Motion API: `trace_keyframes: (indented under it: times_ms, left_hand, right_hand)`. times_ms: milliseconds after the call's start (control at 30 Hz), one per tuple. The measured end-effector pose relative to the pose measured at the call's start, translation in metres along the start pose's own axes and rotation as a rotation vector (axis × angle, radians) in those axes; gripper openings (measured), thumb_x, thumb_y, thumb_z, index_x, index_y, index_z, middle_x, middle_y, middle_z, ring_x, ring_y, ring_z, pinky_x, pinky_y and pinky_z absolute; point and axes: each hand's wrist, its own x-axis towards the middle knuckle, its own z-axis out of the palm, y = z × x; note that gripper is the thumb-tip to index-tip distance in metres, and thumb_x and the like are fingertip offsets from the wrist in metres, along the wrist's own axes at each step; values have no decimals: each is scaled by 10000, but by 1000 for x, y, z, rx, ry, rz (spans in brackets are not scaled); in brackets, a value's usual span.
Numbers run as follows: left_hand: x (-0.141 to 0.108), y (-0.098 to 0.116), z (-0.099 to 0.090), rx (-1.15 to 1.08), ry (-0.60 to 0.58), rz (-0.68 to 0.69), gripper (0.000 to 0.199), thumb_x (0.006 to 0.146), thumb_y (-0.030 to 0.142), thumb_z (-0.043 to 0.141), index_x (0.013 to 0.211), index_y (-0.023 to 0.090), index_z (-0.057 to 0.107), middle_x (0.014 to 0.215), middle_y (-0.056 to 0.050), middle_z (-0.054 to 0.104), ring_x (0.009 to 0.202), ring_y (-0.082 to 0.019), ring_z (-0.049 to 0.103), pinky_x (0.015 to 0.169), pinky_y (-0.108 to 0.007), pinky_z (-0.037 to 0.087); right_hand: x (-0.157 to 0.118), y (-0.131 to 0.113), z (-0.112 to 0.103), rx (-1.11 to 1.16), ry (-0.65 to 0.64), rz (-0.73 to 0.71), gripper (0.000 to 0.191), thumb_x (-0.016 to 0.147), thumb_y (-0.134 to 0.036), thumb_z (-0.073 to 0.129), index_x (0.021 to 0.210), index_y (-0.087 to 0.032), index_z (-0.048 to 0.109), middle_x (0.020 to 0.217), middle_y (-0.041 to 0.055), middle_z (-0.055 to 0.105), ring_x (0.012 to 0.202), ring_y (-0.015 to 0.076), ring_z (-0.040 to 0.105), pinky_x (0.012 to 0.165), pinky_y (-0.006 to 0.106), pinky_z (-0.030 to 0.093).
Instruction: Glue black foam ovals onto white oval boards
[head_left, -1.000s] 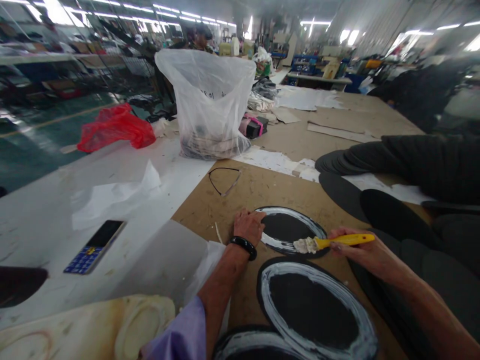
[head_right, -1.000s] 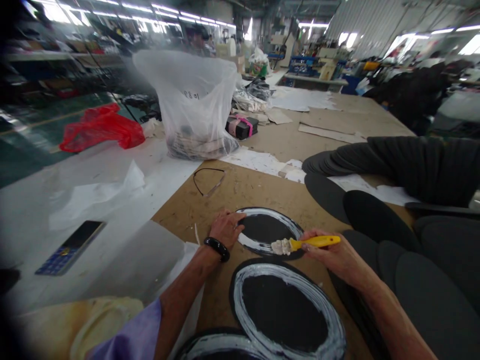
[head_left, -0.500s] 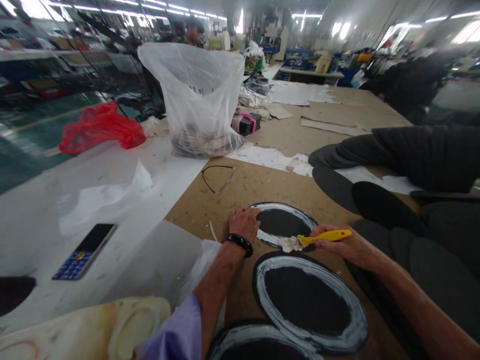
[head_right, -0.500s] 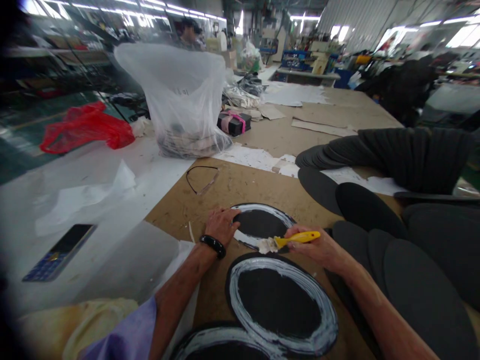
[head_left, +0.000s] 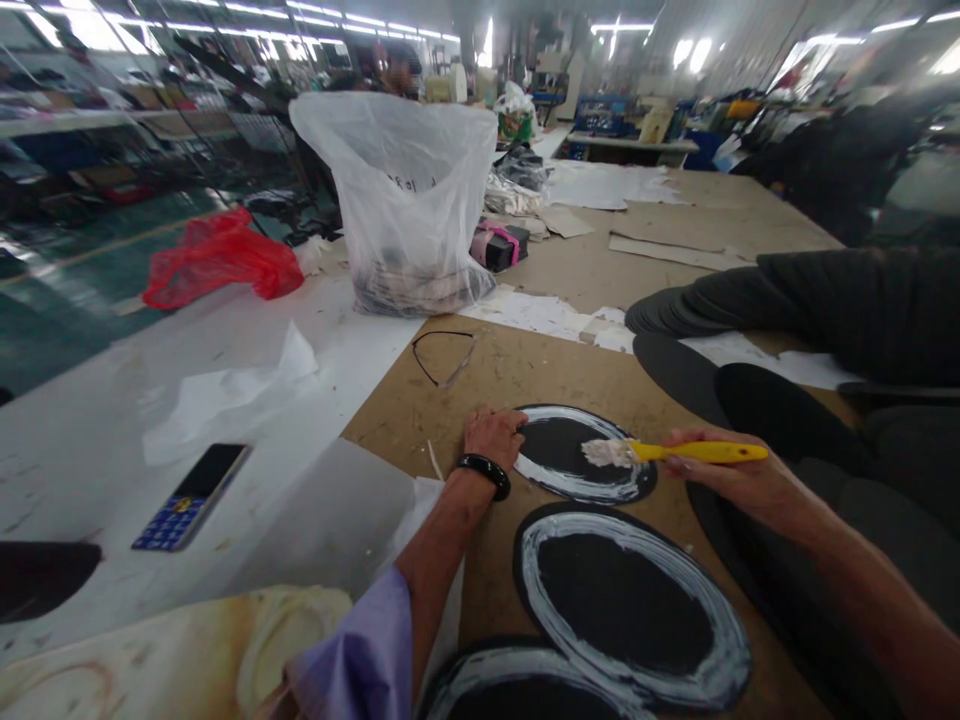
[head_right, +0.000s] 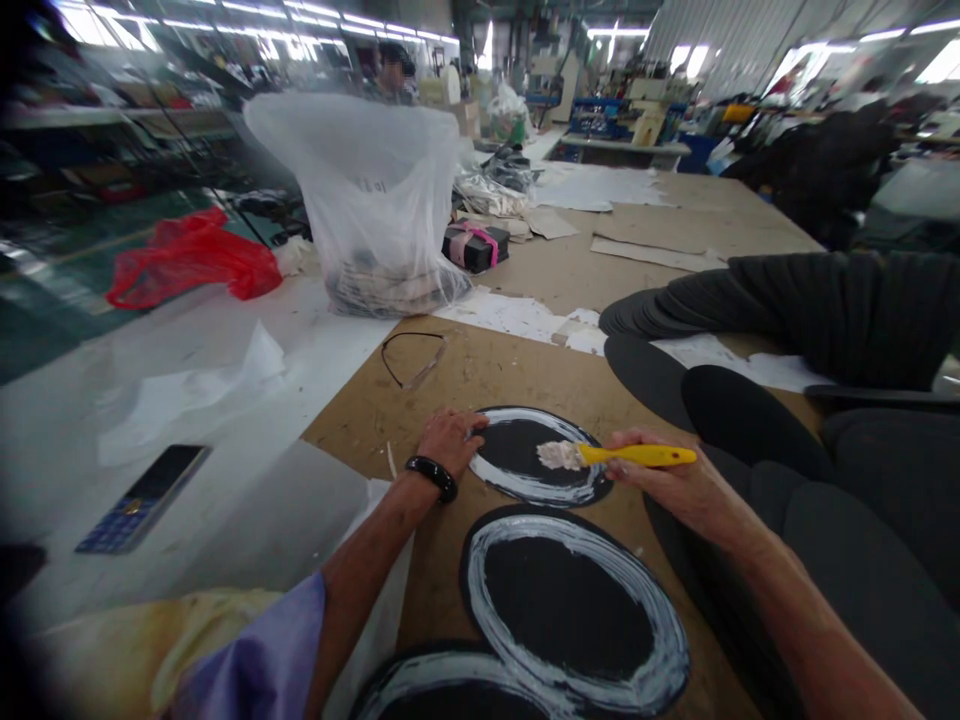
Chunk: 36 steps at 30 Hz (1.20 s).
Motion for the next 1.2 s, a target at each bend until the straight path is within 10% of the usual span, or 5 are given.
trace_keyframes:
  times_ms: [300, 633, 833, 1200]
  left_hand:
    - [4, -3, 2, 1, -27, 5, 274, 766, 193, 576, 1008, 313, 621, 1063, 22, 651, 1048, -209, 484, 908, -369, 340]
    - [3, -2, 1, 6, -6, 25, 264, 764, 176, 570, 996, 295, 615, 1042, 13, 654, 1031, -218, 489, 902, -382, 346]
    - [3, -1, 1, 31, -12, 21, 276, 758, 173, 572, 1002, 295, 617, 1053, 20, 653, 1024, -219, 491, 889, -370, 349]
    - [-1, 3, 0, 119, 18, 121, 233, 809, 182, 499, 942, 287, 659, 1031, -7, 644, 1017, -227, 496, 882, -383, 342]
  right_hand:
    - [22, -11, 82, 131, -257, -35, 310, 677, -406, 696, 890, -187, 644, 821, 31, 656, 709, 169, 609, 628, 270, 491]
    - [9, 7, -7, -103, -441, 17, 276, 715, -388, 680, 891, -176, 667, 795, 34, 657, 696, 165, 584, 608, 252, 458]
    - [7, 9, -57, -138, -312, 68, 329, 645, -417, 737, 881, -192, 695, 859, 59, 693, 761, 209, 627, 679, 267, 504]
    - [-1, 21, -29, -185, 114, -88, 379, 688, -499, 663, 943, -219, 651, 993, 67, 685, 892, 253, 641, 870, 377, 493]
